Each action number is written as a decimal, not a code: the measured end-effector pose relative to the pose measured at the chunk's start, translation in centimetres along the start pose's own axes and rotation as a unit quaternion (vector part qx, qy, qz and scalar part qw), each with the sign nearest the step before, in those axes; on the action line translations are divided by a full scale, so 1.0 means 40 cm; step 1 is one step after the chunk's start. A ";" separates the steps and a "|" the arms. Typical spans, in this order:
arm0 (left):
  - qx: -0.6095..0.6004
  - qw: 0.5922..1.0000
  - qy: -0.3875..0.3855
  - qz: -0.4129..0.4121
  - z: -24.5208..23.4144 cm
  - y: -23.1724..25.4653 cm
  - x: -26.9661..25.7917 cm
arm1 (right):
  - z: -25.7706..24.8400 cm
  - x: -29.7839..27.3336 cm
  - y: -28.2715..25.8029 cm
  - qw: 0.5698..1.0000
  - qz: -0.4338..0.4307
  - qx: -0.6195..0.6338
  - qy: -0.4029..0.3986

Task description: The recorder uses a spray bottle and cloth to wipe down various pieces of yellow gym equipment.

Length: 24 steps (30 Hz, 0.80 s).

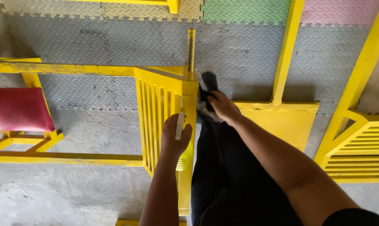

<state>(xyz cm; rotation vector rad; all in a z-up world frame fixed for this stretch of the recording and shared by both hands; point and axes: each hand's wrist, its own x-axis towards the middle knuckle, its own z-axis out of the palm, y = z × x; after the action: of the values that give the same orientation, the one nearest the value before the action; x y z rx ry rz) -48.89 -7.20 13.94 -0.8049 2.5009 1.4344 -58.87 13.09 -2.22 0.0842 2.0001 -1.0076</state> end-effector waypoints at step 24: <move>-0.012 0.977 -0.007 -0.212 0.006 -0.014 0.174 | -0.223 0.580 -0.416 0.749 -0.322 -0.577 -0.038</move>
<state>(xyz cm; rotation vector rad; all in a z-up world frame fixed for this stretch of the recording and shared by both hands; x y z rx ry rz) -54.53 -9.83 10.74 -1.2350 2.1276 1.3123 -86.02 1.09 -6.11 -1.3648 2.2650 0.0512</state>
